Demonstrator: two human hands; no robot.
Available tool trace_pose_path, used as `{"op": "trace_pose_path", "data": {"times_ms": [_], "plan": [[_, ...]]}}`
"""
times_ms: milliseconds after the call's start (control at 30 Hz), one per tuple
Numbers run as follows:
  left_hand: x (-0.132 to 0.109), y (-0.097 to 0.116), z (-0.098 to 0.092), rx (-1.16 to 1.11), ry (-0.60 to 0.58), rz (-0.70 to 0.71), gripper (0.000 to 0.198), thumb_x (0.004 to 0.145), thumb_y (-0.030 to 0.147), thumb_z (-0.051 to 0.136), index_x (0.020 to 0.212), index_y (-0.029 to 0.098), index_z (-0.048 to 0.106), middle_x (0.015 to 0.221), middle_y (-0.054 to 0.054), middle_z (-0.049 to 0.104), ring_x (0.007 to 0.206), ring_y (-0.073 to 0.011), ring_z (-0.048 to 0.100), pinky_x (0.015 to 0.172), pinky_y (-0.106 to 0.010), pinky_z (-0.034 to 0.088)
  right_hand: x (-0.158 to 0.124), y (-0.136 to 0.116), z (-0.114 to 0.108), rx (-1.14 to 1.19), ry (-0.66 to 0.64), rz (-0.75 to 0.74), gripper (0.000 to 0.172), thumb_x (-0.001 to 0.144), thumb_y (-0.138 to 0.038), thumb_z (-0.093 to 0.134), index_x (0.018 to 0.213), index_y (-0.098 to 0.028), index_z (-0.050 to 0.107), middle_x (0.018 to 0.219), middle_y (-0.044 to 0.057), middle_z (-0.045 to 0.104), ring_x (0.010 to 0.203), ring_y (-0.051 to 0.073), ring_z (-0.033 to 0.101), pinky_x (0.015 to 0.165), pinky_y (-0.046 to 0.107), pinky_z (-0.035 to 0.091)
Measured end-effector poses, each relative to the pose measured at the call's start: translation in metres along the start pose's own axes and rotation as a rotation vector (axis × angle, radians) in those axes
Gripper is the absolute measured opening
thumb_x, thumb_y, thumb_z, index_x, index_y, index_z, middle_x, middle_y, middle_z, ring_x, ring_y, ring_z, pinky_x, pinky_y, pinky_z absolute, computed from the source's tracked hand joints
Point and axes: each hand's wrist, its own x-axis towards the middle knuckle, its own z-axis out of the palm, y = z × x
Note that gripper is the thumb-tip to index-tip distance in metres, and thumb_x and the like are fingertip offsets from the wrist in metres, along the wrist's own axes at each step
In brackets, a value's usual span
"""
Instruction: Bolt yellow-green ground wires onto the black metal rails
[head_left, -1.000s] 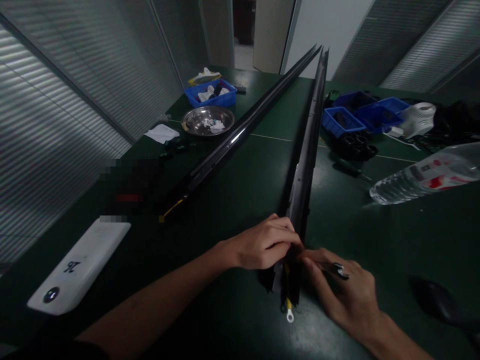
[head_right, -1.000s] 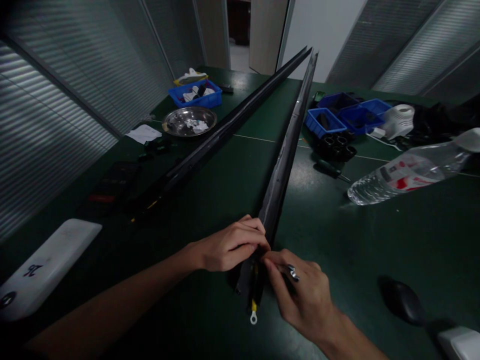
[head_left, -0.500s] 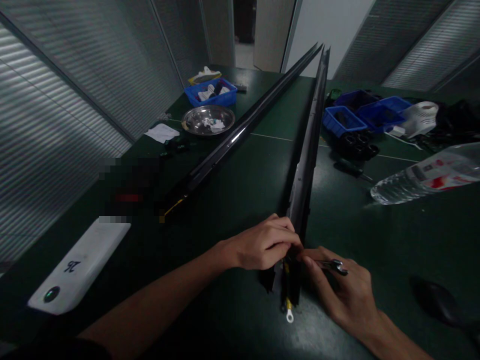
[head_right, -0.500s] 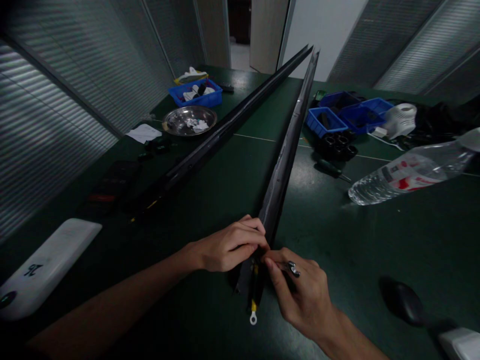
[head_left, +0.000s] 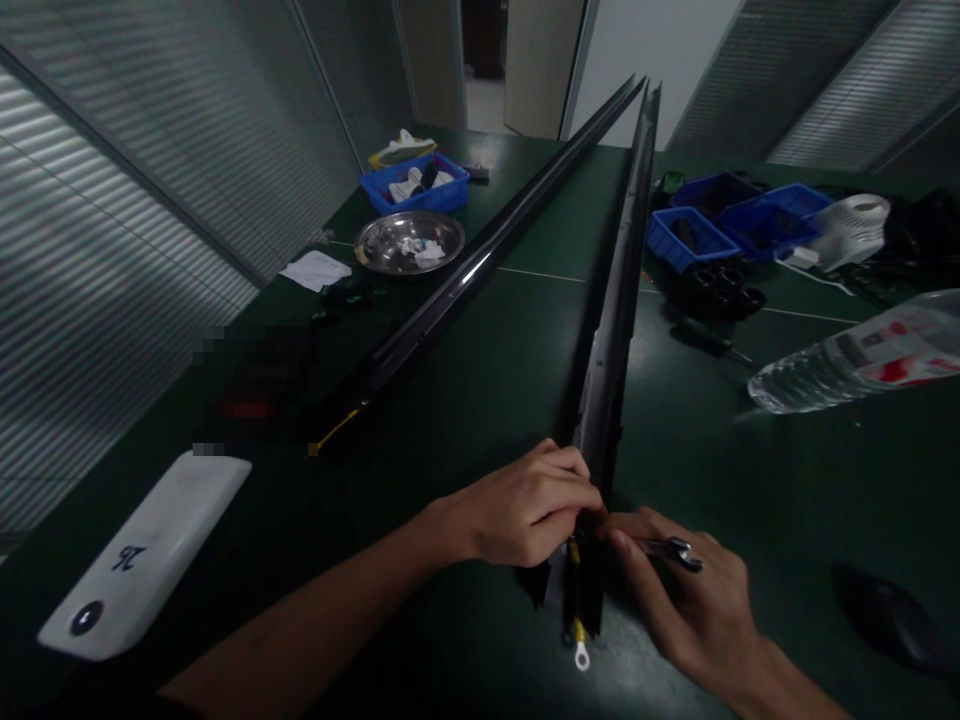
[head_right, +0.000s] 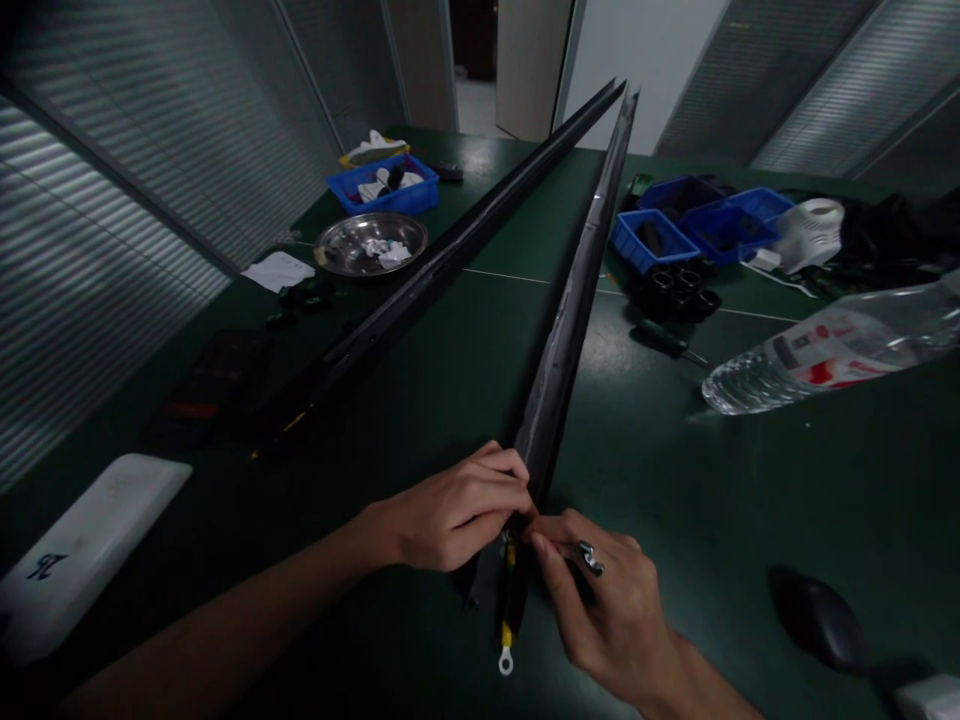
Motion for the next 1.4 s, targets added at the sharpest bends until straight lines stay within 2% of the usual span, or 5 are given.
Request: {"op": "trace_pose_path", "data": {"times_ms": [500,800,1000,1233,1400], "plan": [[0.001,0.001,-0.001,0.036,-0.035,-0.048,0.024,0.096,0.006,0.042,0.095,0.016,0.064,0.097,-0.008,0.069,0.106,-0.0235,0.058,0.096,-0.040,0.038,-0.007,0.008,0.009,0.049,0.032,-0.025,0.015,0.099,-0.005,0.051,0.105,-0.016,0.060,0.081,0.004,0.071,0.063,0.013,0.066,0.053,0.025,0.046],[0.002,0.002,-0.001,0.005,0.001,-0.026,0.025,0.094,0.006,0.039,0.087,0.016,0.061,0.087,-0.007,0.065,0.102,-0.0232,0.058,0.092,-0.038,0.041,0.000,0.014,0.005,0.171,-0.111,-0.008,0.015,0.104,-0.009,0.047,0.109,-0.016,0.059,0.088,0.005,0.070,0.074,0.013,0.067,0.064,0.025,0.049],[0.001,0.001,-0.001,0.036,-0.001,-0.029,0.026,0.094,0.007,0.040,0.094,0.016,0.064,0.092,-0.008,0.067,0.102,-0.0232,0.058,0.091,-0.039,0.042,-0.001,0.018,0.002,0.246,-0.173,0.014,0.014,0.106,-0.013,0.047,0.112,-0.018,0.058,0.090,0.003,0.068,0.076,0.012,0.065,0.066,0.024,0.048],[0.001,0.001,-0.001,0.028,-0.010,-0.041,0.026,0.091,0.005,0.042,0.097,0.016,0.065,0.092,-0.008,0.069,0.104,-0.0237,0.057,0.095,-0.040,0.042,-0.006,0.010,-0.001,0.149,-0.255,0.034,0.015,0.105,-0.014,0.041,0.114,-0.018,0.053,0.089,0.005,0.062,0.074,0.015,0.059,0.064,0.027,0.046],[0.001,-0.001,0.000,0.009,0.004,-0.018,0.030,0.089,0.003,0.042,0.100,0.016,0.066,0.093,-0.008,0.070,0.105,-0.0239,0.057,0.095,-0.041,0.043,-0.013,0.011,0.002,0.141,-0.187,-0.005,0.016,0.100,-0.009,0.044,0.109,-0.016,0.055,0.085,0.005,0.062,0.070,0.015,0.060,0.061,0.028,0.045]]}}
